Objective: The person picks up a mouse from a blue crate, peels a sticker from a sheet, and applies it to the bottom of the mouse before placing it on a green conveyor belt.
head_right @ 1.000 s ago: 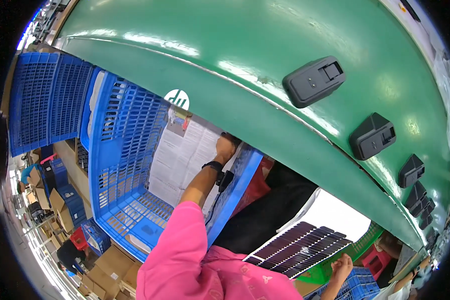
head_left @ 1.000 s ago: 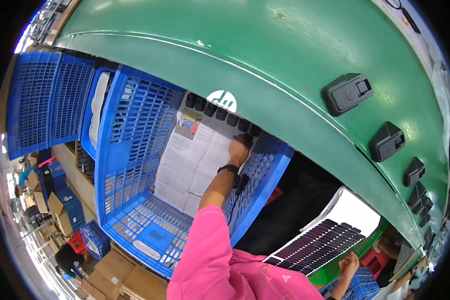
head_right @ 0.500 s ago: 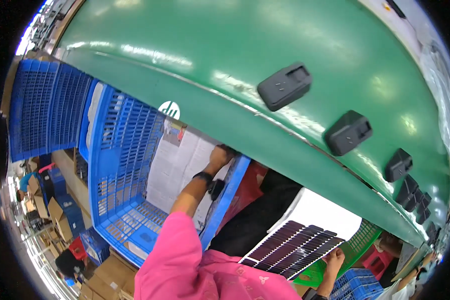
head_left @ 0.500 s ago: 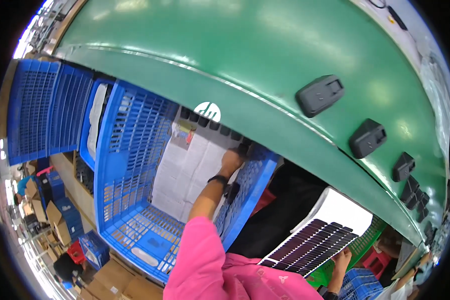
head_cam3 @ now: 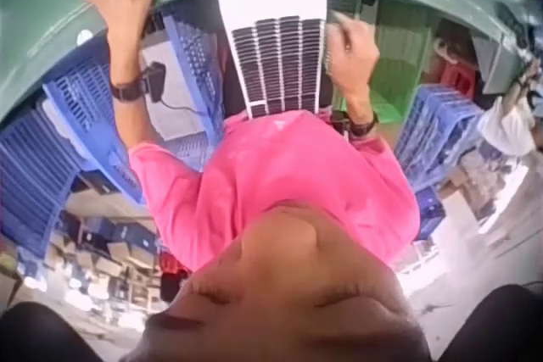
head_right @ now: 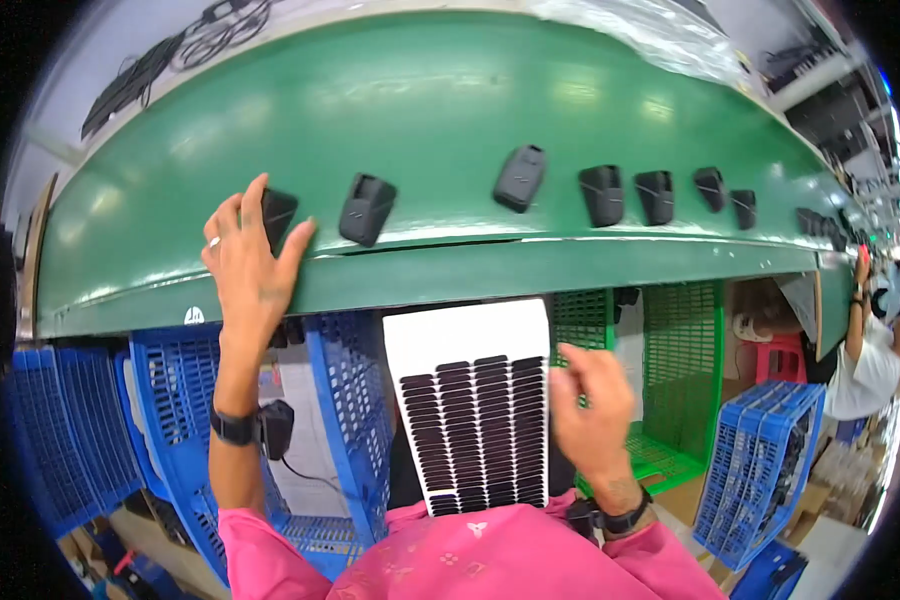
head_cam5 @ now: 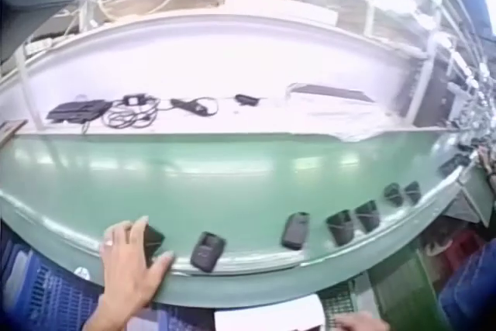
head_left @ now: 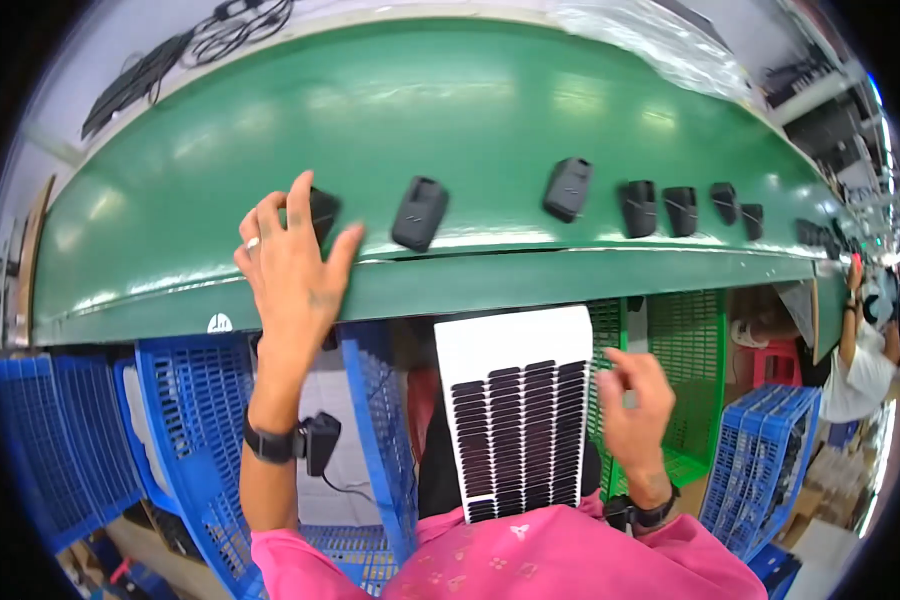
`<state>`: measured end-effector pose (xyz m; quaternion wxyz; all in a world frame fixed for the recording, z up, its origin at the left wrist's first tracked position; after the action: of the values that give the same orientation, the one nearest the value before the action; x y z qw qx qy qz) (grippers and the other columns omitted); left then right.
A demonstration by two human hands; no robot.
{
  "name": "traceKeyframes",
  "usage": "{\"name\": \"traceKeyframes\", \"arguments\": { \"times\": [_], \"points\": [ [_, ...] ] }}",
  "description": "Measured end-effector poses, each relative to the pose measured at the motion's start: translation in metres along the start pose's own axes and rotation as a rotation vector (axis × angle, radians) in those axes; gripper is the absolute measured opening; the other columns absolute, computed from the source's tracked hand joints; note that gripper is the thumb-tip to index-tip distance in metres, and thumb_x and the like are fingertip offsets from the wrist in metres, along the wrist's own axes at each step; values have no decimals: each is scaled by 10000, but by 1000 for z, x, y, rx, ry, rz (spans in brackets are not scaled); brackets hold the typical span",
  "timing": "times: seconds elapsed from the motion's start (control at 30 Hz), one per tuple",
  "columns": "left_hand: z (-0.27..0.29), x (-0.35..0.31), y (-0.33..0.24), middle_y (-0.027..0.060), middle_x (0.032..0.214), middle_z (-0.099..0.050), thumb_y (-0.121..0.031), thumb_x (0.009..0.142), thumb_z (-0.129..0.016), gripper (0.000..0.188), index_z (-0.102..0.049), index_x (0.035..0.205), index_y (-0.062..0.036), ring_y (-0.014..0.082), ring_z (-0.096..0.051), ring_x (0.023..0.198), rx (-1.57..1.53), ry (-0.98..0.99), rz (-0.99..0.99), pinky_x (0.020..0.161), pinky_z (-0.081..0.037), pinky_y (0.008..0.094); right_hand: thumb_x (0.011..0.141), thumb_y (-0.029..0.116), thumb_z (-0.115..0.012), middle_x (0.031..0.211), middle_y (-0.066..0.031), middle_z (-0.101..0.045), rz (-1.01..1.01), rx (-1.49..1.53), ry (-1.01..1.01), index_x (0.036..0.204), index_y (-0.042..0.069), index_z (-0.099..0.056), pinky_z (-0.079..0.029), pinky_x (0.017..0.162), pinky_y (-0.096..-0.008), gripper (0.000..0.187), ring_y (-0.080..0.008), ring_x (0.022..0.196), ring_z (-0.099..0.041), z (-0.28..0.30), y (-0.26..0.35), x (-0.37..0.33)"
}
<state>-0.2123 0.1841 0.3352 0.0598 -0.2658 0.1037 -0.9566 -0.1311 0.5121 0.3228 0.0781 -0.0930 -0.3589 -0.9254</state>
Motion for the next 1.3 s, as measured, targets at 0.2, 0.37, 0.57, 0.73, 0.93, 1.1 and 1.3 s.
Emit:
{"name": "traceKeyframes", "arguments": {
  "times": [0.2, 0.37, 0.57, 0.73, 0.93, 1.1, 1.3],
  "points": [
    [1, -2, -1, 164, 1055, -578, -310, 881, -576, 420, -505, 1192, -37, 319, -556, 940, -166, -29, 119, 860, -376, 421, 760, 29, -686, 892, -118, -549, 11, -64, -11, 1051, -23, -609, -462, 620, -304, 306, -212, 701, -549, -19, -7, -21],
    [42, -94, -50, 135, 1061, -512, -426, 932, -481, 553, -332, 1304, -45, 205, -624, 771, -1330, 205, 494, 662, -509, 309, 742, 47, -704, 895, -118, -544, 102, -79, -31, 1020, -21, -635, -442, 703, -345, 294, -261, 822, -532, -21, 10, -19],
    [42, -168, -109, 143, 1218, -434, -145, 814, -655, 575, -361, 1289, -8, 219, -393, 1188, -1369, 594, 523, 1019, -319, 327, 767, 56, -685, 885, -119, -560, 149, -178, 1, 956, -5, -657, -447, 704, -346, 201, -257, 810, -548, -37, 9, -15],
    [35, -185, -121, 74, 923, -531, -184, 931, -509, 492, -269, 1341, -54, 108, -557, 689, -1608, 668, 784, 599, -468, 249, 769, 7, -665, 831, -106, -565, 39, 53, -21, 878, -29, -616, -451, 649, -314, 125, -213, 722, -561, -45, 17, -18],
    [39, -186, -116, 52, 820, -529, -189, 918, -517, 445, -331, 1303, -64, 96, -525, 630, -1483, 620, 624, 575, -451, 240, 822, 13, -604, 791, -64, -533, -33, 166, 1, 791, -23, -543, -423, 638, -262, 78, -151, 673, -506, -46, 15, -18],
    [42, -178, -127, 56, 830, -534, -154, 919, -517, 437, -323, 1300, -64, 101, -551, 652, -1577, 749, 694, 620, -480, 250, 860, 56, -569, 776, -3, -508, -283, 701, 119, 836, 19, -510, -357, 606, -180, 74, -53, 667, -445, -3, 10, -21],
    [57, -174, -132, 107, 1061, -529, -140, 941, -477, 429, -319, 1333, -68, 139, -556, 806, -1651, 701, 651, 678, -492, 269, 835, 94, -611, 613, -31, -530, -498, 997, 427, 792, 4, -499, -338, 404, -190, 150, -55, 463, -449, 11, 57, -21]
  ]
}}
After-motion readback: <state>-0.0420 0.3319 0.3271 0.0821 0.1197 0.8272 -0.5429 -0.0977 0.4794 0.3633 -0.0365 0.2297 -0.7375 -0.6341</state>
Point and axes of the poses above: each hand's wrist, its own x-axis towards the middle knuckle, its own z-axis out of the back of the hand, y = z × x, the point moved 1 cm from there along x, towards the middle knuckle
